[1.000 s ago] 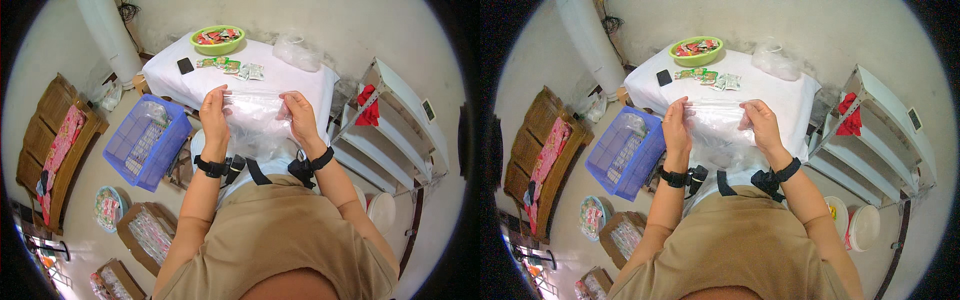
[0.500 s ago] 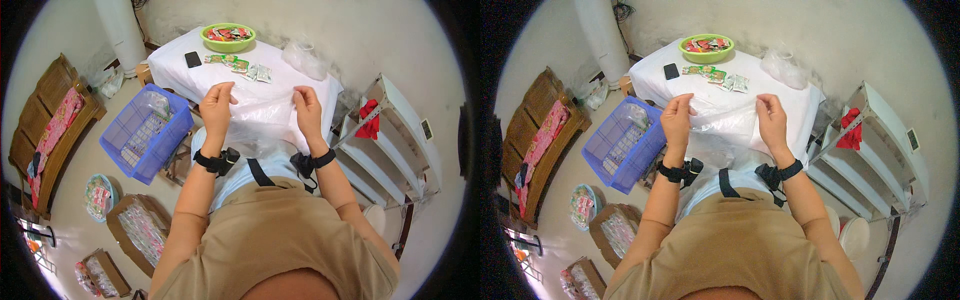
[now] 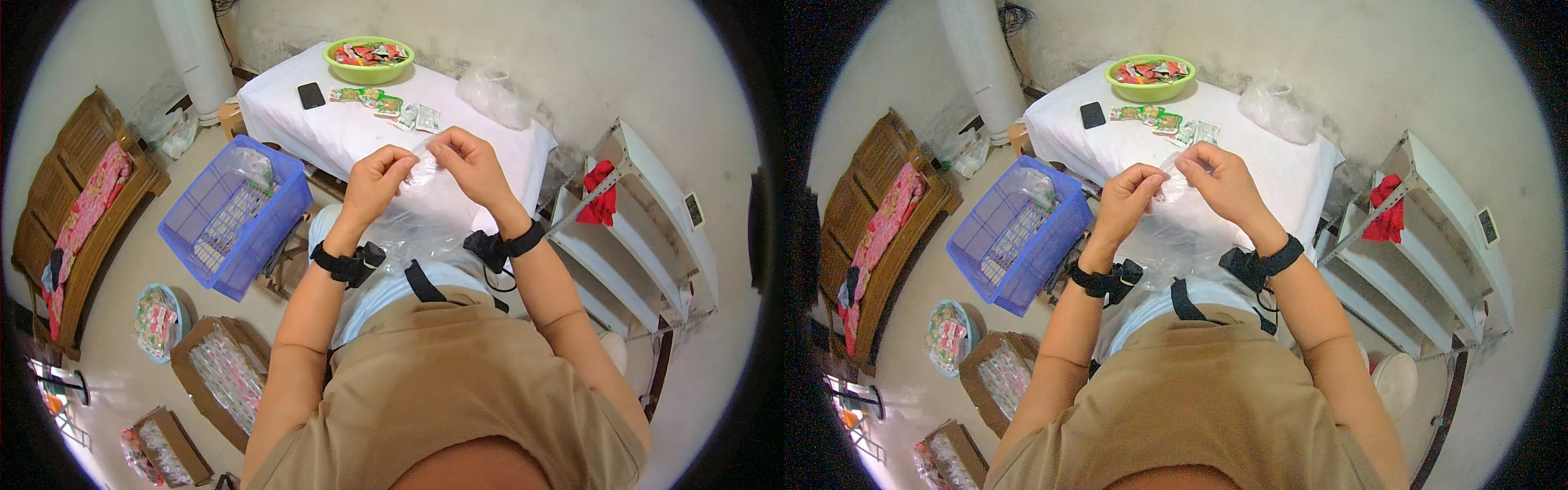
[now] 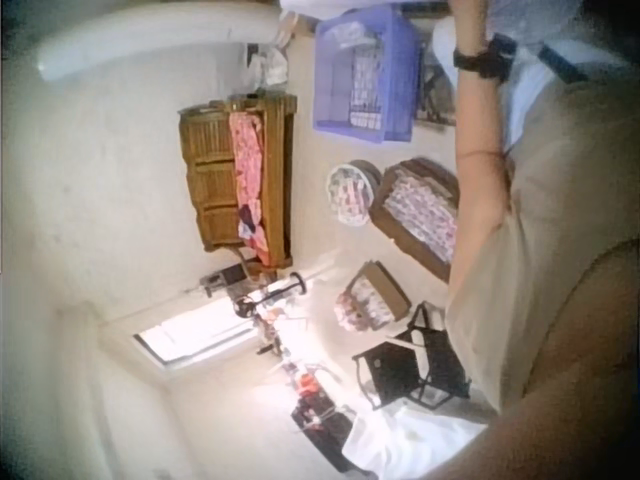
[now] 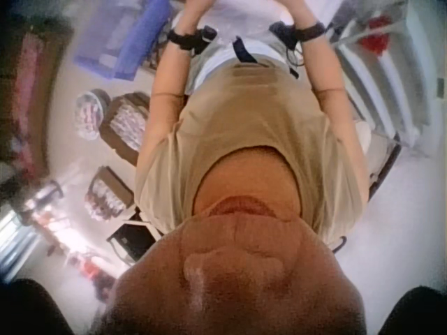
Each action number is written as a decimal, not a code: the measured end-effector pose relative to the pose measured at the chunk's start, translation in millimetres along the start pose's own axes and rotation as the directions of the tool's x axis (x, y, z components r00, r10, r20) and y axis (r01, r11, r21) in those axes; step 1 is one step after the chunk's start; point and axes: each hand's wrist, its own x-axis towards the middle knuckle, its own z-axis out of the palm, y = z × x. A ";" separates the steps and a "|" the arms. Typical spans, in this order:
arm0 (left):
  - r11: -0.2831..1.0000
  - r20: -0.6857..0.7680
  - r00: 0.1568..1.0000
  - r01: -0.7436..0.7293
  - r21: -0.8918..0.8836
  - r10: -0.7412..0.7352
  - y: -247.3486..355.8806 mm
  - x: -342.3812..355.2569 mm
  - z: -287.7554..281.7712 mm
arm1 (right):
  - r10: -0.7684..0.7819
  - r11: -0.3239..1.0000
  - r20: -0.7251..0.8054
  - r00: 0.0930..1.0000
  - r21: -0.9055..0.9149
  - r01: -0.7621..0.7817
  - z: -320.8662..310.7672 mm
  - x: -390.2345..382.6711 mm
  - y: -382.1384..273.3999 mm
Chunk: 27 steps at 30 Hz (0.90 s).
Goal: The person sorts various food packets from a bowl and crate on a table, then places selected items into a clear plastic bag and puts the filled bag into a crate.
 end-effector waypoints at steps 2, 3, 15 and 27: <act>0.999 0.026 1.000 -0.012 0.047 0.011 -2.1 1.0 -1.7 | -0.084 0.985 -0.001 0.996 -0.152 0.083 -2.1 0.7 -9.5; 0.999 0.044 0.999 -0.012 0.044 0.010 -0.8 2.7 0.9 | -0.083 0.985 -0.001 0.997 -0.153 0.082 -4.5 1.6 -12.4; 0.969 0.184 0.982 0.002 0.247 -0.049 -6.5 -11.4 -44.7 | 0.030 0.999 -0.290 0.957 -0.027 -0.040 -41.4 6.1 -15.3; 0.980 -0.229 0.973 -0.060 -0.192 0.014 -28.3 -11.4 -67.0 | 0.061 0.991 -0.406 0.912 0.136 -0.006 -45.0 5.8 -12.2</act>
